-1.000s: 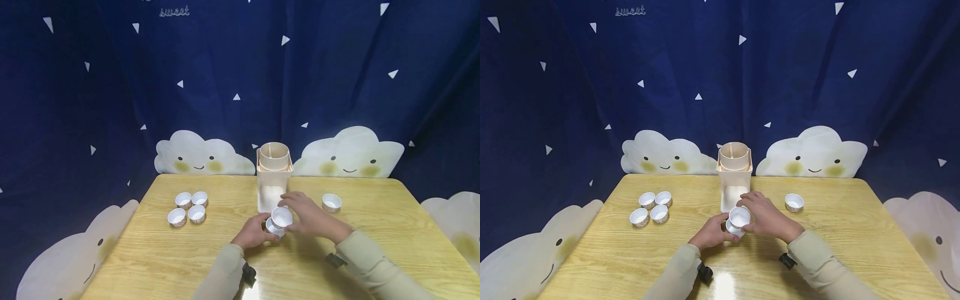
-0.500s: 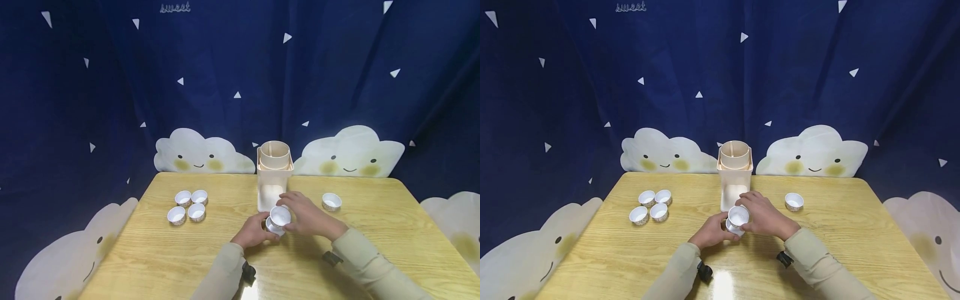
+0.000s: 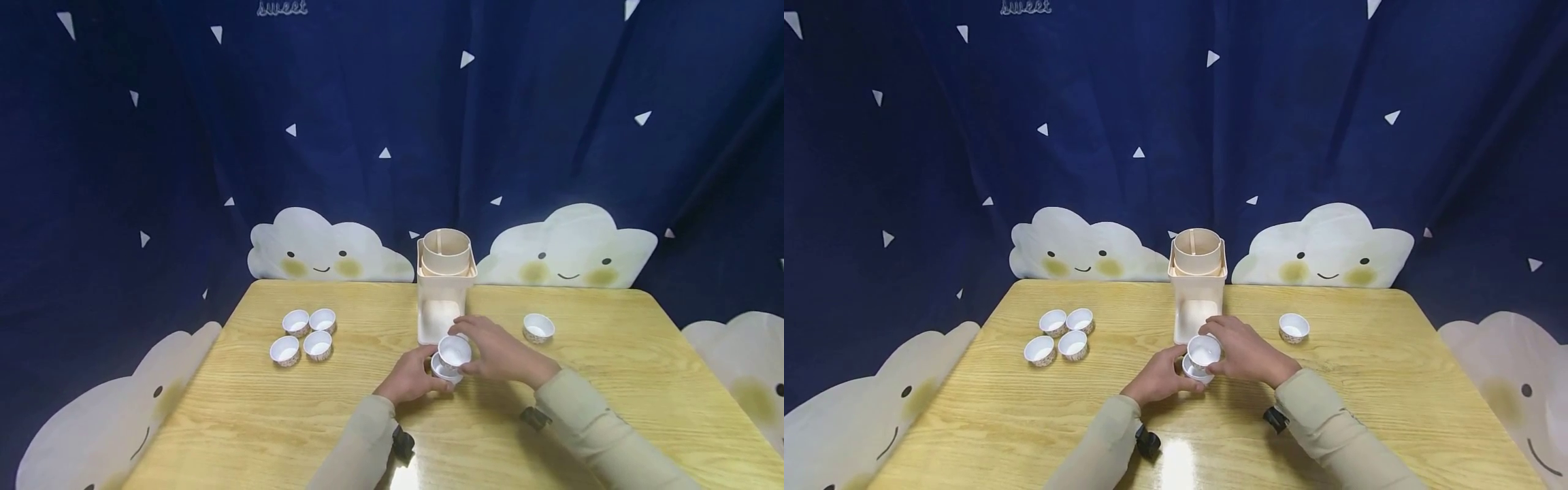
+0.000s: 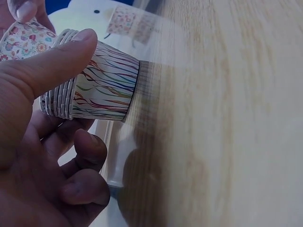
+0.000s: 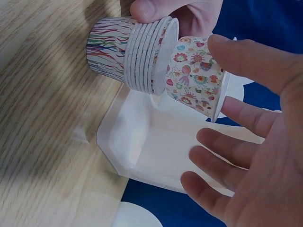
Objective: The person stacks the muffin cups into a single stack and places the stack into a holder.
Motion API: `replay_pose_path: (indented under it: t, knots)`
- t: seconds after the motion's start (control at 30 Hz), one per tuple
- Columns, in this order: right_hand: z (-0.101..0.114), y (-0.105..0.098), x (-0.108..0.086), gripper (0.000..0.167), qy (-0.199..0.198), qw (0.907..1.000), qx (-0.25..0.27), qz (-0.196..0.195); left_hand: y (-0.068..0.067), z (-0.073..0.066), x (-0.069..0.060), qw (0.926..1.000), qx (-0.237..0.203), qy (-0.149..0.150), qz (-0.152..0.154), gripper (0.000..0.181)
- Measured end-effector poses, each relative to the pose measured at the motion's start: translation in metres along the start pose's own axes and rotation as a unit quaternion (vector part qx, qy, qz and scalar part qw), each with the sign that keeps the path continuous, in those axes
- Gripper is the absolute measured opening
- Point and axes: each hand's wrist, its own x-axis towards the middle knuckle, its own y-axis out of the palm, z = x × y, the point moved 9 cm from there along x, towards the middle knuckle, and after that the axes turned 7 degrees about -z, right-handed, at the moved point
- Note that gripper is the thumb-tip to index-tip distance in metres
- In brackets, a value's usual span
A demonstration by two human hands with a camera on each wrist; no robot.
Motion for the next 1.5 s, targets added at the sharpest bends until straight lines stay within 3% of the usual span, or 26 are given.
replay_pose_path:
  t: [0.5,1.03,1.5]
  knots:
    - [0.003,0.013,0.001,0.053,-0.003,0.9996,0.02,0.022,0.001,0.0,-0.001,0.9999,0.011,-0.007,0.002,0.066]
    - [0.007,0.012,0.001,0.054,0.008,0.9989,0.027,0.038,0.001,0.001,0.001,0.9998,0.009,-0.017,0.007,0.067]
    - [-0.002,0.019,-0.004,0.072,0.029,0.9975,0.028,0.059,0.003,0.005,0.001,0.9996,-0.007,-0.025,0.007,0.066]
